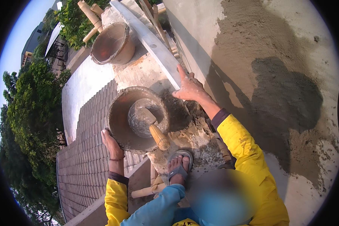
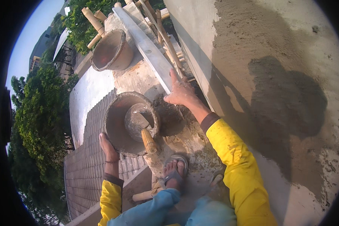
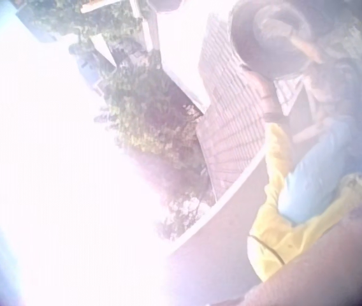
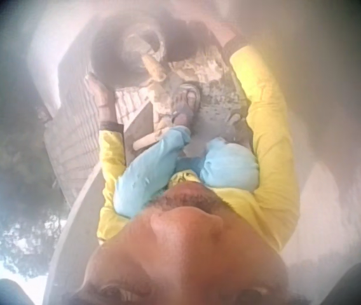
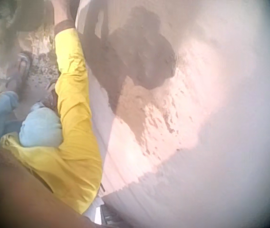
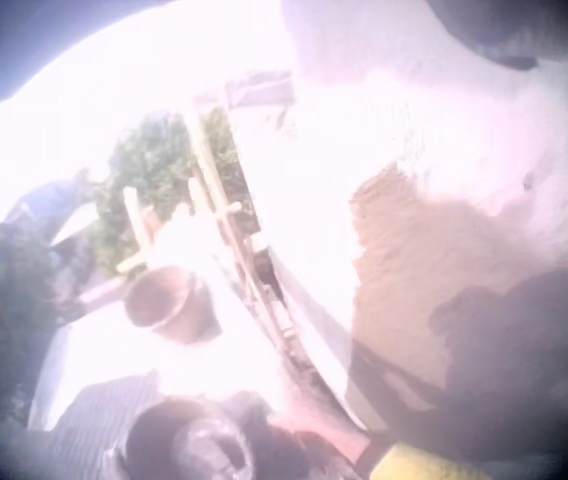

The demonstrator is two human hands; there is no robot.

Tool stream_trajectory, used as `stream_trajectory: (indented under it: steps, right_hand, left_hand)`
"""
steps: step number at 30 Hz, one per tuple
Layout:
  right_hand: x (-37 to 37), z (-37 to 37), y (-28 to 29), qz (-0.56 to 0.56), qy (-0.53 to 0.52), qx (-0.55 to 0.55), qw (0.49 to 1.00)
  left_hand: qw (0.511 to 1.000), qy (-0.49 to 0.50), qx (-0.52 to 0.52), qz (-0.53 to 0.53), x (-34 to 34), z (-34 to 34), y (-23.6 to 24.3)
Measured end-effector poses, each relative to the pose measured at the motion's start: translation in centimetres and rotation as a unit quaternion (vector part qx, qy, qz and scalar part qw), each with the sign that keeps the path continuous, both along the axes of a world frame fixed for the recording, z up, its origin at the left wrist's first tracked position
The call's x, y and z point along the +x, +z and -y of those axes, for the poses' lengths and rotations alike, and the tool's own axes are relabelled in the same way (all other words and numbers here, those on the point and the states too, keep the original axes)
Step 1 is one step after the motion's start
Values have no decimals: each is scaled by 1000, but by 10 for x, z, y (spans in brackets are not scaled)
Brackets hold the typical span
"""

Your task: The person scoops wet cement from a bucket with a trowel and applies it to a vertical wall, spreading and smoothing the surface. The person then uses a straightedge to level the applied cement.

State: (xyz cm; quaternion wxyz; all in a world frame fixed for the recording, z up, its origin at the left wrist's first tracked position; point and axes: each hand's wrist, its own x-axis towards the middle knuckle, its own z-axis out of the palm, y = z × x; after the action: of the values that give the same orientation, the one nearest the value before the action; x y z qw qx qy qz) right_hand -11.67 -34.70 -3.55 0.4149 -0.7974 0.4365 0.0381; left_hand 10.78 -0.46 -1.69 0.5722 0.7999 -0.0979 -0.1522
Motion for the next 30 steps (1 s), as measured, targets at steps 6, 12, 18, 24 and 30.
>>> stream_trajectory:
  steps: [6, 12, 18, 24, 30]
  right_hand:
    - [-144, -43, -12, 237, -77, 487, 837]
    - [-224, -102, -7, 334, -129, 625, 693]
    - [-281, -168, 21, 327, -118, 492, 798]
    - [-332, -236, 42, 243, -113, 261, 927]
    - [-371, -278, 53, 170, -159, 126, 964]
  left_hand:
    - [994, 12, -106, 18, -27, 27, 85]
    - [903, -149, -244, -320, -55, 108, 178]
    - [895, -186, -253, -316, -45, 152, 216]
    - [900, -236, -260, -259, -35, 171, 228]
    - [892, -222, -272, -286, -17, 194, 174]
